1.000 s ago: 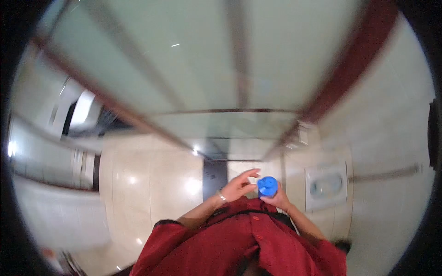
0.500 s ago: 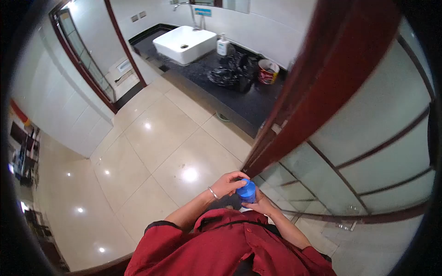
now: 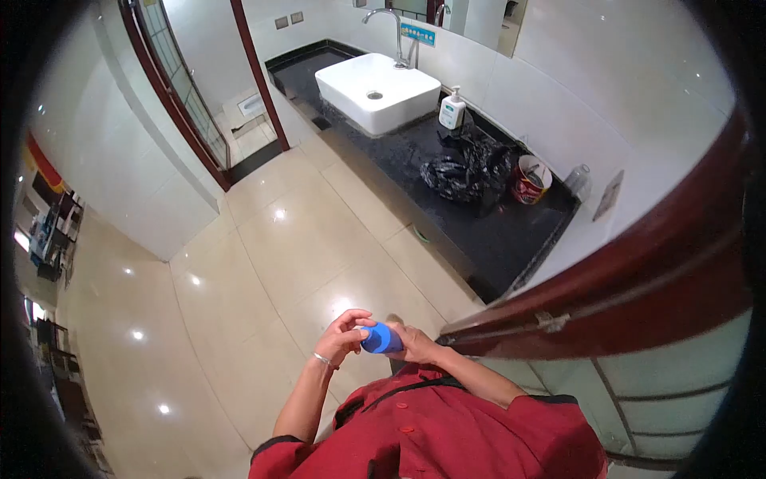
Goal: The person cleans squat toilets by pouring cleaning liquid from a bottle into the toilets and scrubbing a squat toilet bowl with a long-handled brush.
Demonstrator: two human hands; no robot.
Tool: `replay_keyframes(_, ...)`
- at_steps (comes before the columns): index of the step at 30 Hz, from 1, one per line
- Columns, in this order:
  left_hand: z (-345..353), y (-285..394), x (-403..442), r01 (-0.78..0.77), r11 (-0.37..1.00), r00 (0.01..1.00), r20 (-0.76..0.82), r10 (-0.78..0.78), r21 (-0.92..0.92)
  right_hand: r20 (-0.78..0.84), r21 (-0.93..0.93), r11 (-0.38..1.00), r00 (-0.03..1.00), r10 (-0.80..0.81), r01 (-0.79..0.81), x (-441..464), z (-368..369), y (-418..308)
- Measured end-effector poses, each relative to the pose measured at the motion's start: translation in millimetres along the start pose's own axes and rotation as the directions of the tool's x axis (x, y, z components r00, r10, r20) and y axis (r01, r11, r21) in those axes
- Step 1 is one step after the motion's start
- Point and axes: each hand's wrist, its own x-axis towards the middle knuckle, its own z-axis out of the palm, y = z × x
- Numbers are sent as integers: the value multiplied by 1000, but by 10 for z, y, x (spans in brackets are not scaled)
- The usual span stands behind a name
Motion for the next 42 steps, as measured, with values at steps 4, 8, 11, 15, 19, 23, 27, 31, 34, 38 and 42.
replay_keyframes(4,-247,588,735,52,998,998,-40,-51,27,11,15,1000,1000,7,-7,856,-394,321)
replay_keyframes(8,-393,1005,1194,-343,939,867,-381,321,10,-87,16,977,973,212,-211,1742,-870,616)
replay_keyframes(11,-870,1210,1247,-374,926,803,-519,292,-58,-296,211,838,784,546,-503,2423,-1476,799)
replay_keyframes(15,-1523,1302,1337,-219,972,758,-643,114,-87,-687,121,947,664,295,-296,3314,-2194,1416)
replay_keyframes(19,-2134,1528,1551,-152,986,727,-684,67,-65,-828,75,916,487,278,-395,3893,-2514,2081)
replay_keyframes(23,-2595,2091,2088,-146,989,774,-620,131,27,-877,115,895,380,296,-431,4182,-2603,2300)
replay_keyframes(27,-2668,2603,2647,-63,990,852,-510,120,129,-859,192,889,368,357,-416,4260,-2620,2413)
replay_keyframes(31,-2667,2794,3171,-2,989,920,-388,60,149,-804,150,867,452,387,-475,4100,-2669,2236)
replay_keyframes(34,-2622,2738,3379,47,990,926,-379,7,135,-750,53,838,532,393,-544,3880,-2826,2296)
replay_keyframes(38,-2431,2780,3585,52,993,917,-400,-5,106,-874,-175,677,429,228,-715,3676,-3711,2468)
replay_keyframes(42,-2181,2894,3833,144,972,921,-385,-64,183,-925,-48,556,248,289,-830,3909,-4649,2757)
